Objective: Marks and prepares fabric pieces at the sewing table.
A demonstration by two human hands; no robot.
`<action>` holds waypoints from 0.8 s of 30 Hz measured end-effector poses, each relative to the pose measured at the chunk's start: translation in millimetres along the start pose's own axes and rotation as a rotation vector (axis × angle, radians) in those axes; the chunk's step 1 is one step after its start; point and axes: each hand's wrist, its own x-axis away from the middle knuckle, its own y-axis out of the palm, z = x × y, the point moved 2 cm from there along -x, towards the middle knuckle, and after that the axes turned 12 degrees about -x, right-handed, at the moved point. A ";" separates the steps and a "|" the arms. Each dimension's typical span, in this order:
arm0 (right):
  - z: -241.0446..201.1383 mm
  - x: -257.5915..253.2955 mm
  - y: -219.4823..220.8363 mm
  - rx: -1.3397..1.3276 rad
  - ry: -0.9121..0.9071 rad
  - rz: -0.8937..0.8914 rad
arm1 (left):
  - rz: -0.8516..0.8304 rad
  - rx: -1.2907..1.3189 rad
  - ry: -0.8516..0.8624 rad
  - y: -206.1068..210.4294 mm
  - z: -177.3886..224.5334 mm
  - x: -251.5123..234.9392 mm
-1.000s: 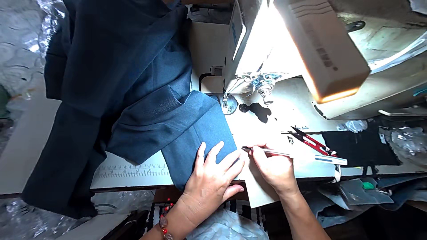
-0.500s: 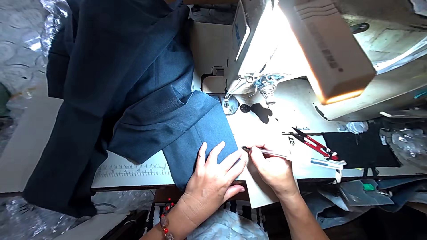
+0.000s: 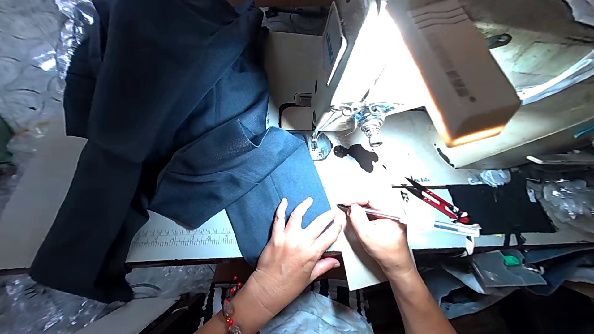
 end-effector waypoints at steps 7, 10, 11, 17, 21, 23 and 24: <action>-0.8 -0.3 1.2 -0.001 -0.005 -0.001 | -0.003 -0.004 0.006 0.9 -0.3 0.7; 0.4 0.8 -2.2 -0.004 0.001 0.010 | 0.002 -0.002 0.004 0.2 -0.2 0.6; 0.4 0.9 -2.6 0.002 -0.004 0.016 | 0.000 -0.002 0.004 0.1 -0.3 0.3; 0.2 1.5 -4.4 -0.005 -0.037 0.099 | 0.000 -0.007 0.011 0.6 -0.7 0.4; 0.4 0.9 -2.0 0.038 -0.023 0.067 | 0.001 0.001 0.009 0.0 -0.8 0.5; 0.5 1.4 -1.3 0.054 -0.021 0.063 | 0.003 0.001 0.006 0.0 -0.7 0.3; 0.4 1.5 -1.0 0.059 -0.020 0.061 | 0.004 -0.003 0.006 0.2 -0.7 0.2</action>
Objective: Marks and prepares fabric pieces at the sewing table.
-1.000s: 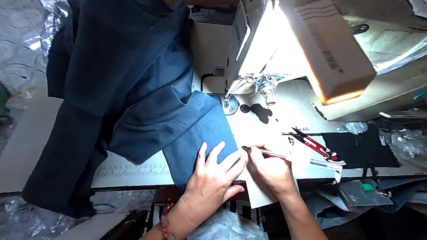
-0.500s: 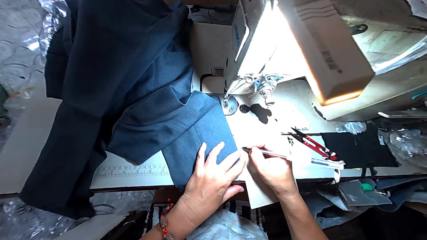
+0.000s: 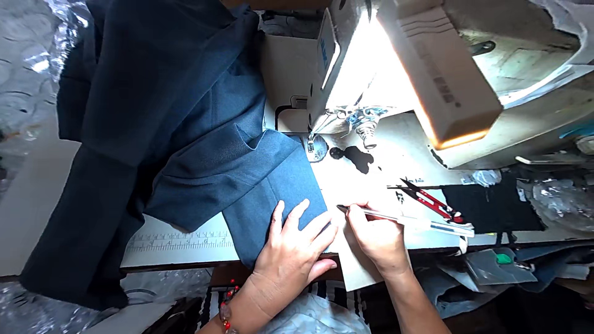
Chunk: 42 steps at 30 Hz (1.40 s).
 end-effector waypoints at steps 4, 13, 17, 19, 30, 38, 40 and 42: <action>-0.6 -0.3 0.3 0.001 0.000 -0.001 | -0.005 0.001 0.004 -0.1 0.3 0.5; -0.3 0.9 -1.6 -0.007 -0.008 0.035 | -0.002 -0.012 0.002 -0.3 0.4 0.4; 0.9 1.5 -1.5 -0.014 0.002 0.052 | -0.005 -0.009 -0.001 -0.5 0.4 0.4; 0.9 1.6 -1.5 -0.006 0.012 0.047 | -0.001 -0.008 -0.002 -0.5 0.3 0.4; 0.4 0.2 -1.7 -0.017 0.002 0.061 | -0.005 -0.001 -0.005 -0.8 0.3 -0.2; 0.1 1.0 0.9 0.024 0.007 0.052 | -0.004 -0.011 0.000 -0.6 0.2 -0.3; -0.9 0.7 0.9 0.017 -0.001 0.049 | -0.004 -0.009 0.002 0.1 0.1 -0.2; -1.0 0.8 0.5 0.019 -0.004 0.049 | -0.007 -0.008 0.003 0.5 -0.1 -0.1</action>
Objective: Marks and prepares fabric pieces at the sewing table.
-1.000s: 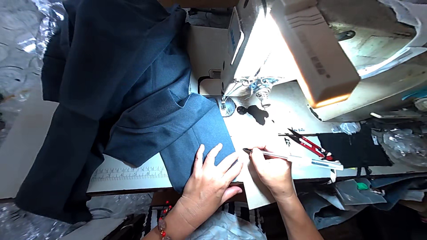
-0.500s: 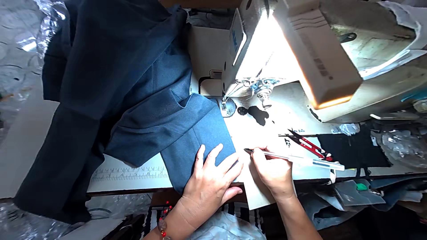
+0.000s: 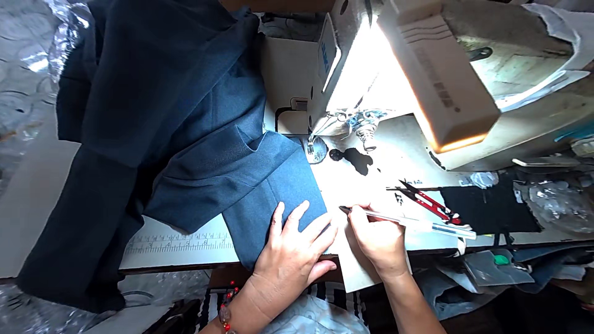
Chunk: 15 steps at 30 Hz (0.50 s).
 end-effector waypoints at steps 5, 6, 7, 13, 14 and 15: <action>0.7 0.4 -0.8 0.028 -0.021 0.007 | 0.000 -0.001 0.001 -0.7 0.2 0.0; 0.9 -0.1 -1.0 0.029 -0.024 0.012 | 0.001 -0.002 0.002 -0.6 0.0 0.1; 0.8 -0.4 -1.0 0.032 -0.022 0.013 | 0.001 -0.002 0.002 -0.2 0.0 0.2; -0.2 -0.5 -0.3 0.038 -0.008 0.010 | 0.000 0.006 0.001 0.0 0.1 0.2; 0.5 -0.5 -0.7 0.027 -0.005 0.015 | 0.003 0.009 0.001 -0.1 0.0 0.1; 1.1 -0.1 -1.4 0.012 -0.003 0.029 | 0.004 0.015 0.002 -0.2 0.1 0.2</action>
